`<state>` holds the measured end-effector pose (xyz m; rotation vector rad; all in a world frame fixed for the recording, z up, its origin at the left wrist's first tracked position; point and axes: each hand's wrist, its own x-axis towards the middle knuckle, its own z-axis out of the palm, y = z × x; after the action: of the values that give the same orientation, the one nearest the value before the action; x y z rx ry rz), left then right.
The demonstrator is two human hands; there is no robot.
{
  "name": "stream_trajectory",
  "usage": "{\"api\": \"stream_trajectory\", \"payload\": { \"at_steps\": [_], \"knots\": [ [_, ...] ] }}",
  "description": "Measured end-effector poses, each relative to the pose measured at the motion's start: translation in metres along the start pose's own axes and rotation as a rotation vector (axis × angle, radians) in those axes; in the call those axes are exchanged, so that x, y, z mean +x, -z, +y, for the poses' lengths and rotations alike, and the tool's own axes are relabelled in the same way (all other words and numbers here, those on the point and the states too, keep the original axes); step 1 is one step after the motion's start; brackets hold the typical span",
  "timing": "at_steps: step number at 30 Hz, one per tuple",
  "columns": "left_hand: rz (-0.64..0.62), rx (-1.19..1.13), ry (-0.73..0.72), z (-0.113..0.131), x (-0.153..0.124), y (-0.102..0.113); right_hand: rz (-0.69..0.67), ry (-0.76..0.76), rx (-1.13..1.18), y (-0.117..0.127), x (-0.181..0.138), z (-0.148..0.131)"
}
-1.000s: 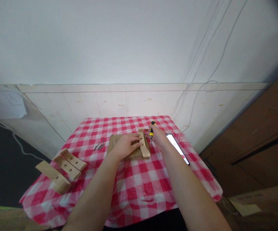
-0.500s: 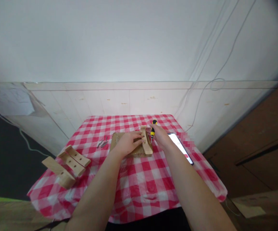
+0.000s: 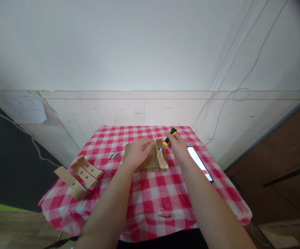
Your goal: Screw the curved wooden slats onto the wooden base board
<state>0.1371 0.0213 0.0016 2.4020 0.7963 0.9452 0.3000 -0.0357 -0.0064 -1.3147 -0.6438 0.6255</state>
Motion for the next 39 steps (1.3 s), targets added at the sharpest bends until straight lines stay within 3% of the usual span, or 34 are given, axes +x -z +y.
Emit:
{"api": "stream_trajectory", "payload": {
  "at_steps": [5, 9, 15, 19, 25, 31, 35, 39],
  "knots": [
    [0.111, 0.102, 0.037, -0.009, 0.001, -0.003, -0.156, 0.029, 0.169, -0.004, -0.008, -0.002],
    [0.163, 0.216, 0.017, -0.008, 0.001, -0.001, -0.236, 0.021, 0.098, -0.002, -0.012, -0.004],
    [0.296, 0.146, 0.129, -0.011, 0.0, 0.005, -0.294, 0.093, 0.017, 0.004, -0.014, -0.007],
    [0.261, 0.231, 0.277, -0.02, 0.0, 0.004, -0.269, 0.117, -0.05, 0.004, -0.012, 0.001],
    [0.202, 0.37, 0.343, -0.027, -0.001, -0.005, -0.304, 0.217, -0.233, -0.001, -0.013, 0.004],
    [0.275, 0.253, 0.18, -0.024, 0.0, -0.005, -0.246, 0.261, -0.27, 0.0, -0.01, 0.007],
    [0.226, 0.152, 0.048, -0.021, 0.001, -0.004, -0.201, 0.252, -0.228, 0.002, -0.008, 0.008],
    [0.208, 0.114, 0.012, -0.021, 0.001, -0.004, -0.176, 0.243, -0.137, 0.003, -0.007, 0.008]
  ]
}}
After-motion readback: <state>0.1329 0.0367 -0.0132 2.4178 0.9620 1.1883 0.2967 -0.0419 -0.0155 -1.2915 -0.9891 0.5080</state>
